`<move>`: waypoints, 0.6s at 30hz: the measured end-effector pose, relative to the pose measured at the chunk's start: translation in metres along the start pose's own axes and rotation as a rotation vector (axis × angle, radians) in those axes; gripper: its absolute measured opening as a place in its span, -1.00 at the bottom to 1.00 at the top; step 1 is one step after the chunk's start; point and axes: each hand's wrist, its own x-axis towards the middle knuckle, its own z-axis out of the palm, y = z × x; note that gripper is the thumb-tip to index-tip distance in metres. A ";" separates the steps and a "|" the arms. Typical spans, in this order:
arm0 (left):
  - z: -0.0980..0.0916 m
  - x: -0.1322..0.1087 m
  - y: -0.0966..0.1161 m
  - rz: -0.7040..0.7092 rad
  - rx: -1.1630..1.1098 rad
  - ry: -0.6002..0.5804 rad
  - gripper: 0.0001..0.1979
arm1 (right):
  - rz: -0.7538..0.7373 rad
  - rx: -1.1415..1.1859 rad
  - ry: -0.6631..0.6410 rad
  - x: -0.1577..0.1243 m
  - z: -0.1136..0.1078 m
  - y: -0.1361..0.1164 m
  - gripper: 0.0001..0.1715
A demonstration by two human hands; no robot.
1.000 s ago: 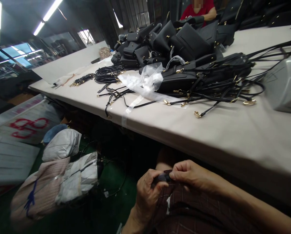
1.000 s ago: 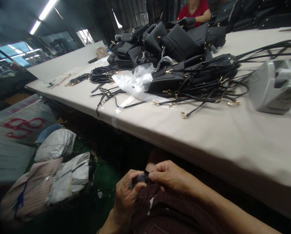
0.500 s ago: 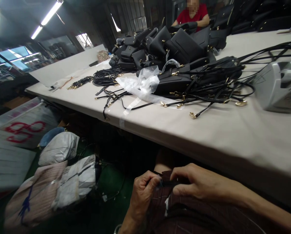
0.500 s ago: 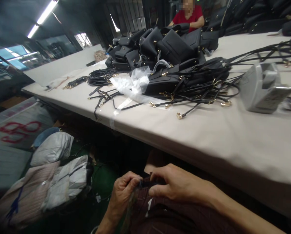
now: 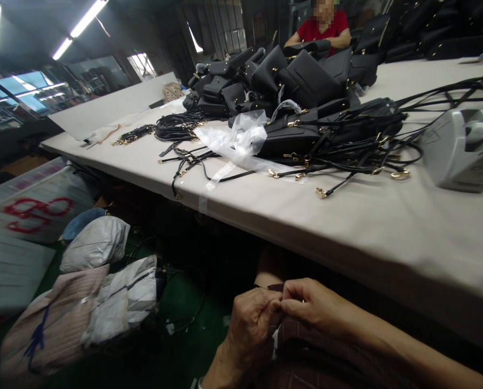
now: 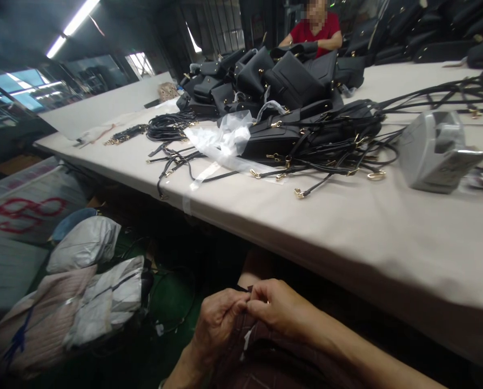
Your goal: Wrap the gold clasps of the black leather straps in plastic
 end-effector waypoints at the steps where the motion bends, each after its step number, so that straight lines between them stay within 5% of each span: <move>1: 0.000 0.001 -0.001 -0.049 -0.039 -0.021 -0.77 | -0.025 -0.055 0.020 0.000 0.000 -0.001 -0.69; 4: -0.003 0.000 -0.007 -0.243 -0.222 -0.026 -0.71 | -0.075 0.006 -0.082 -0.005 -0.010 -0.005 -0.73; 8: -0.009 -0.009 -0.014 -0.429 -0.323 -0.004 -0.68 | -0.071 0.300 -0.301 -0.019 -0.036 -0.010 -0.54; 13: -0.007 -0.004 -0.002 -0.392 -0.363 0.063 -0.75 | -0.050 0.319 -0.197 -0.021 -0.036 -0.012 -0.63; 18: -0.001 0.013 0.017 -0.274 -0.428 0.012 -0.81 | -0.161 -0.042 -0.027 -0.016 -0.017 -0.014 -0.87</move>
